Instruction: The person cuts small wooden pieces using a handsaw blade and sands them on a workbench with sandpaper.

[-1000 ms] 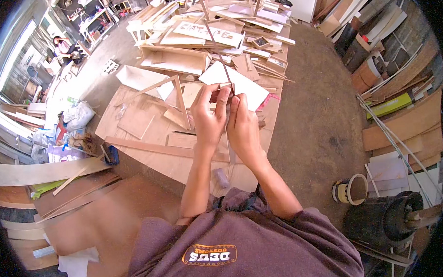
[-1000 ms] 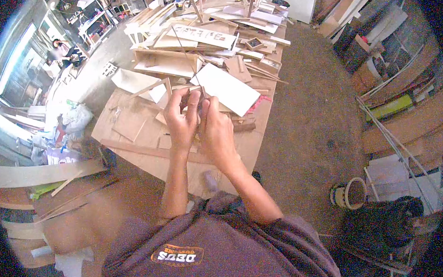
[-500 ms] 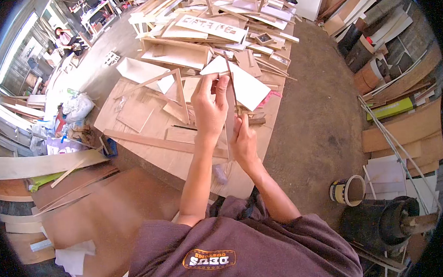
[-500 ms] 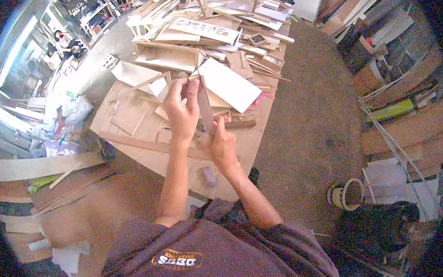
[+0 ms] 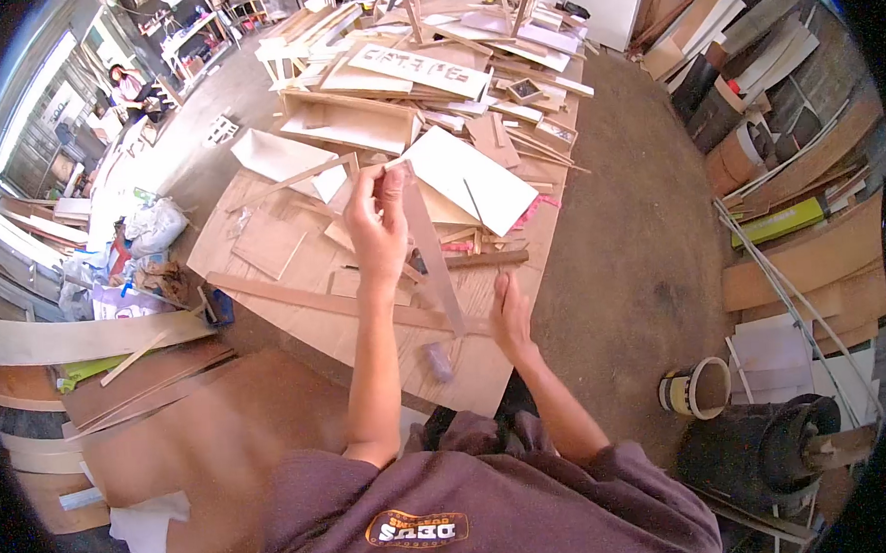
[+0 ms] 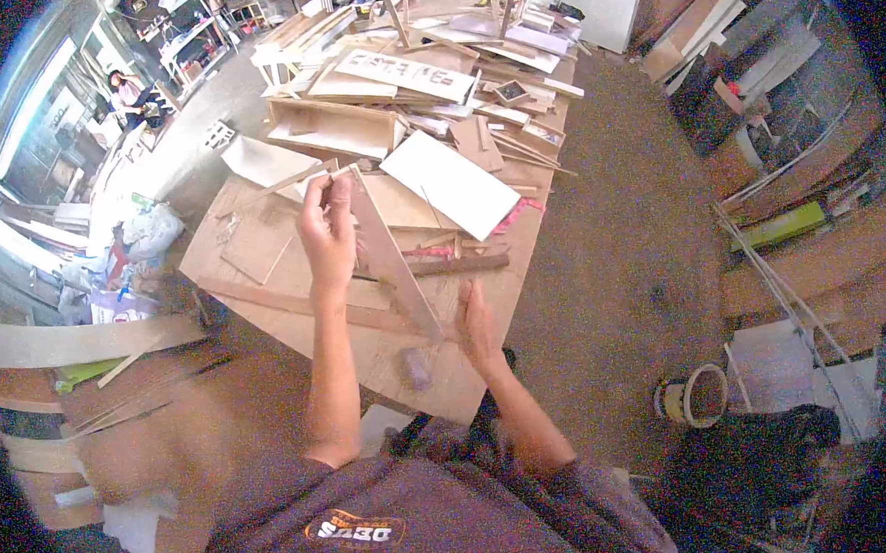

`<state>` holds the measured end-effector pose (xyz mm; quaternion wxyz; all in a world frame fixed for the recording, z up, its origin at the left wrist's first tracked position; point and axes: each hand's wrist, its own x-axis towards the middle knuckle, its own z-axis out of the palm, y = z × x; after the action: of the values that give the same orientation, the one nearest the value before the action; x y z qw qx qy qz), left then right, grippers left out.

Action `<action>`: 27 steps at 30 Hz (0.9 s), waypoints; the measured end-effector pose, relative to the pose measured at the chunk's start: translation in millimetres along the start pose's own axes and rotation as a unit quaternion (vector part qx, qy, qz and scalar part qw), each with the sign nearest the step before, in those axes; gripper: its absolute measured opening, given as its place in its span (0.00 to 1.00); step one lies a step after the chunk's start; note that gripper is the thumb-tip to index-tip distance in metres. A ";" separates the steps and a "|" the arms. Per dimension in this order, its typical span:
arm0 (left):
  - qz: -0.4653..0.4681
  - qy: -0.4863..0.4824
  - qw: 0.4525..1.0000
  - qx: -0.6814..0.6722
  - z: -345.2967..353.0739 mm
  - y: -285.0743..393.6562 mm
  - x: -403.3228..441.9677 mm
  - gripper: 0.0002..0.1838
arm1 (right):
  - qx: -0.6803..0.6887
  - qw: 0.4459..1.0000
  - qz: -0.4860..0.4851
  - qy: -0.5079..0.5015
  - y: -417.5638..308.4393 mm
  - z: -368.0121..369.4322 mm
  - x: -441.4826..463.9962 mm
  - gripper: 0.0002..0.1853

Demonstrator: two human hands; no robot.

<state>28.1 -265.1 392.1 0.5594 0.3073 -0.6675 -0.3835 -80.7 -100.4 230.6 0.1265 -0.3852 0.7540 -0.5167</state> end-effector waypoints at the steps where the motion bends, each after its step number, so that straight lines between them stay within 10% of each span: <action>1: 0.009 -0.014 1.000 0.002 1.6 6.5 -2.4 0.14 | 0.018 1.000 -0.016 0.017 -19.8 1.0 11.4 0.16; 11: 0.023 -0.041 0.999 0.000 12.8 20.5 -17.8 0.13 | 0.105 0.987 -0.119 0.022 -148.7 -8.8 44.4 0.16; 27: 0.068 -0.057 0.996 0.005 39.5 25.9 -13.5 0.16 | 0.047 0.988 -0.132 0.057 -147.5 -10.6 72.0 0.13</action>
<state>-7.7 -233.8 404.3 0.5440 0.2417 -0.7193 -0.3582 -68.8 -169.4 379.5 0.0316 -0.4451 0.6770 -0.5853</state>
